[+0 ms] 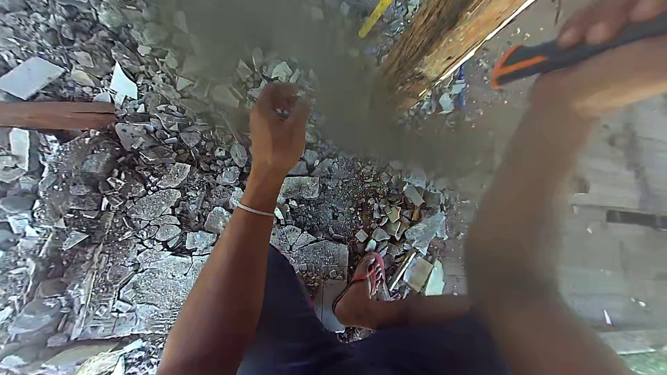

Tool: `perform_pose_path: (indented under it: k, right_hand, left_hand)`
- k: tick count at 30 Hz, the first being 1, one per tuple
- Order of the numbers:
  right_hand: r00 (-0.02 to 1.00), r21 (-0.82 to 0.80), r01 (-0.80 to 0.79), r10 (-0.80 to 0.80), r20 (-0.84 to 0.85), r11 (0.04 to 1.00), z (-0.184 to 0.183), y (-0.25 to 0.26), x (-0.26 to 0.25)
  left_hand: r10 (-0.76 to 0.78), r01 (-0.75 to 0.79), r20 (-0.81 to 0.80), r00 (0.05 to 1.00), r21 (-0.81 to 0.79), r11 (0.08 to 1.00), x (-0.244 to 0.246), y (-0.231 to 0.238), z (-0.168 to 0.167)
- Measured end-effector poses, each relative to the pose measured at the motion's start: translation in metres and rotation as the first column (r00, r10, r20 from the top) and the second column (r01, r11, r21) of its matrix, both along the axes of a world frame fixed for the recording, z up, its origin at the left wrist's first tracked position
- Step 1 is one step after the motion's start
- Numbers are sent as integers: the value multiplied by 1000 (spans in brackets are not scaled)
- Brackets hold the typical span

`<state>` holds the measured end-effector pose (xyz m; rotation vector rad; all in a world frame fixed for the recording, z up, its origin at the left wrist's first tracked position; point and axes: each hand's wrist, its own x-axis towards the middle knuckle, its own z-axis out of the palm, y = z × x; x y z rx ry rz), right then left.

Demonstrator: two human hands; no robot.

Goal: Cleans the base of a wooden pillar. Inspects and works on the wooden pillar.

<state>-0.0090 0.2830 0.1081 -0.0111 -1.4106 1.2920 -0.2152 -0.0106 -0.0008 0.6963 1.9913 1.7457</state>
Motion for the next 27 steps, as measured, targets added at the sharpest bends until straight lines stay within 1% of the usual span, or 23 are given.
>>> perform_pose_path:
  k: [1, 2, 3, 4, 5, 6, 7, 8, 9, 10, 11, 14, 16, 17, 18, 19, 20, 21, 23, 24, 25, 26, 27]
  right_hand:
    - [998, -24, 64, -65, -8, 998, -30, -29, 0]
    - [980, -88, 184, -177, 90, 979, -79, -70, 4]
    - [918, -164, 327, -271, 291, 931, -147, -116, 12]
    - [835, -252, 409, -248, 492, 877, -231, -160, 24]
    - [753, -395, 446, -98, 651, 803, -309, -203, 44]
    - [612, -542, 510, 161, 774, 668, -356, -237, 67]
    - [471, -647, 569, 443, 762, 508, -374, -243, 73]
    - [387, -708, 596, 638, 666, 378, -373, -226, 59]
    - [344, -729, 606, 721, 601, 319, -358, -205, 45]
    - [326, -729, 612, 741, 587, 308, -337, -194, 46]
    - [339, -739, 583, 725, 600, 339, -314, -179, 46]
    - [441, -666, 399, 505, 742, 630, -218, -118, 18]
    - [558, -485, 319, 252, 791, 814, -136, -88, 5]
    - [638, -362, 271, 116, 761, 892, -98, -73, 3]
    - [751, -262, 203, 22, 660, 944, -65, -56, 3]
    - [862, -167, 105, -6, 507, 980, -38, -37, 6]
    - [943, -68, 5, 17, 332, 998, -15, -17, 10]
    - [984, 6, -68, 66, 164, 998, 2, 2, 14]
    - [996, 96, -75, 80, -44, 993, 6, 11, 17]
    - [997, 76, -16, 22, -77, 997, -15, -5, 19]
    - [995, -9, 93, -93, -30, 996, -55, -39, 22]
    - [978, -138, 195, -182, 103, 971, -116, -80, 28]
    - [938, -283, 273, -189, 291, 919, -194, -124, 36]
  left_hand:
    - [-2, 3, -11, 1000, 5, 1000, 1, 1, 0]
    - [-4, 4, -19, 1000, 10, 1000, 2, 3, 0]
    - [-2, 2, -24, 1000, 11, 1000, 2, 6, 0]
    - [3, -3, -26, 1000, -3, 1000, 1, 8, 0]
    - [3, -4, -28, 1000, -33, 999, 0, 9, -1]
    - [-12, 10, -17, 1000, -75, 997, 4, 9, -4]
    - [-25, 23, -16, 1000, -103, 994, 9, 11, -6]
    - [-27, 23, -35, 999, -111, 994, 6, 16, -4]
    - [-26, 20, -50, 998, -119, 993, 0, 19, -2]
    - [-39, 32, -43, 998, -138, 990, 3, 16, -4]
    - [-53, 48, -26, 998, -159, 986, 9, 11, -8]
    - [-17, 20, 21, 1000, -124, 992, -3, 16, -8]
    - [12, -7, 69, 998, -82, 997, -3, 16, -9]
    - [16, -11, 75, 997, -63, 998, -2, 16, -7]
    - [12, -8, 68, 998, -52, 999, -1, 15, -6]
    - [5, -3, 45, 999, -45, 999, 2, 13, -5]
    - [-7, 8, 19, 1000, -42, 999, 4, 11, -3]
    - [-20, 20, -5, 1000, -38, 999, 5, 9, -1]
    - [-30, 29, -27, 999, -34, 999, 5, 3, 2]
    - [-33, 32, -25, 999, -38, 999, 5, 0, 2]
    - [-35, 34, -24, 999, -40, 999, 4, -1, 2]
    - [-30, 28, -28, 999, -43, 999, 3, 0, 0]
    - [-23, 22, -28, 999, -50, 999, 1, 3, -1]
